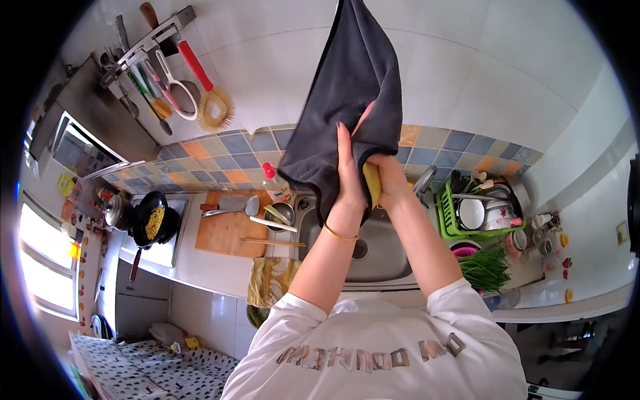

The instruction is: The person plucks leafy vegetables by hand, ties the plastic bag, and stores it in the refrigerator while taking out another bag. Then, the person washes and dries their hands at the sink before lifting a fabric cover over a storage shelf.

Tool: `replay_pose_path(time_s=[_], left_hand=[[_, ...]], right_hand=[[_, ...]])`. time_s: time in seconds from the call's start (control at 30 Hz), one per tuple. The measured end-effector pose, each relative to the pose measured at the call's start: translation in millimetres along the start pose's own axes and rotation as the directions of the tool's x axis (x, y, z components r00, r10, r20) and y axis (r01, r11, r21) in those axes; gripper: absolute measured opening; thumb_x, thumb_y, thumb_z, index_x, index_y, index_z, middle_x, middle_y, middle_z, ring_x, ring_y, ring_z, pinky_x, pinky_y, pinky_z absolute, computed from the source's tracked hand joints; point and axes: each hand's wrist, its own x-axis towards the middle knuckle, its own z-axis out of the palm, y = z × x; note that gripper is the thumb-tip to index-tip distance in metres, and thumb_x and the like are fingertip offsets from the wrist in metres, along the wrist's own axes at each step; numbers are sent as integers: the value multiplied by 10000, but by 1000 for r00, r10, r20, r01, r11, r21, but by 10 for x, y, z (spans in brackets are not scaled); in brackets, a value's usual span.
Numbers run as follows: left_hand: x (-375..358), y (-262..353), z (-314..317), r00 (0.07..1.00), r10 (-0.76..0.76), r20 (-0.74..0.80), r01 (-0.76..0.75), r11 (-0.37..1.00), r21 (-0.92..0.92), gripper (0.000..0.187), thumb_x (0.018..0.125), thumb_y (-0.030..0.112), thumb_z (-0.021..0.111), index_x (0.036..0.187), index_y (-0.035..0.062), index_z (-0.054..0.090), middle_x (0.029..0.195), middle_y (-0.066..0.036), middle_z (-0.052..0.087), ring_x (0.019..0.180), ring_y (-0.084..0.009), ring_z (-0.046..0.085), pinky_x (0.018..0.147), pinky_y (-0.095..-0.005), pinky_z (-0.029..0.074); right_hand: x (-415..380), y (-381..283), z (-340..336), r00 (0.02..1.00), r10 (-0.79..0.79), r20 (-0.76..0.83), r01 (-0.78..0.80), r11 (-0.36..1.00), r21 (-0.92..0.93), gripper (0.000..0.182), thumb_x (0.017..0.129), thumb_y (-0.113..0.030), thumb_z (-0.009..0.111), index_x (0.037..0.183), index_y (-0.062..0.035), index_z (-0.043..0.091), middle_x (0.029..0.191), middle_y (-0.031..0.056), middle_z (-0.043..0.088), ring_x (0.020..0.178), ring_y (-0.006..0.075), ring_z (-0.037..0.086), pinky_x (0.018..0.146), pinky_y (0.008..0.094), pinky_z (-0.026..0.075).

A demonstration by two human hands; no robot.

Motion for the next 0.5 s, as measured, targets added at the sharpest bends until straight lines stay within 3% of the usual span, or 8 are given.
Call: replay_pose_path(time_s=[0.07,0.13,0.17,0.3,0.43,0.5], left_hand=[[19,-1,2,1000,-23,-11,24,995,96,709,948,617,416,1368,51,500,1344,-95,540,1211,-219,520,1055,-317,376],[59,-57,-13,997,73,17,-74,922,381,704,988,585,351,1376,11,476,1358,-102,511,1251,-189,464,1079,-301,325],[68,-95,-41,993,114,35,-117,878,464,679,1001,549,359,1395,2,442,1360,-104,503,1267,-188,442,1080,-296,318],[52,-173,-86,966,228,120,-244,660,711,703,995,497,420,1416,-55,315,1345,-172,483,1279,-220,430,1081,-310,314],[-25,-151,-75,969,134,208,-247,474,845,804,972,476,492,1420,-120,191,1322,-260,467,1273,-264,443,1082,-335,318],[-53,-116,-46,972,68,226,-233,435,870,868,961,465,527,1421,-153,129,1311,-304,459,1270,-286,449,1082,-348,321]], right_hand=[[89,-36,-3,1000,-6,11,6,1000,17,191,885,-79,554,1028,23,629,1024,124,658,889,213,648,791,346,534],[89,-106,121,998,-60,9,60,998,37,197,912,-122,551,1038,7,631,1032,115,655,888,201,644,783,337,532],[143,-87,80,996,-80,-35,79,997,-26,228,942,-201,557,1059,-20,632,1036,93,652,884,176,636,757,310,526],[259,-43,28,987,-161,15,162,987,-19,278,967,-276,550,1105,-48,629,1029,43,637,914,137,607,801,275,504],[248,7,-87,960,-256,110,271,950,-156,298,1007,-266,459,1166,-58,601,1015,19,620,930,118,580,842,277,480],[444,239,-213,914,-378,151,377,926,30,300,1004,-265,461,1174,-55,592,1023,10,616,925,118,581,828,272,482]])
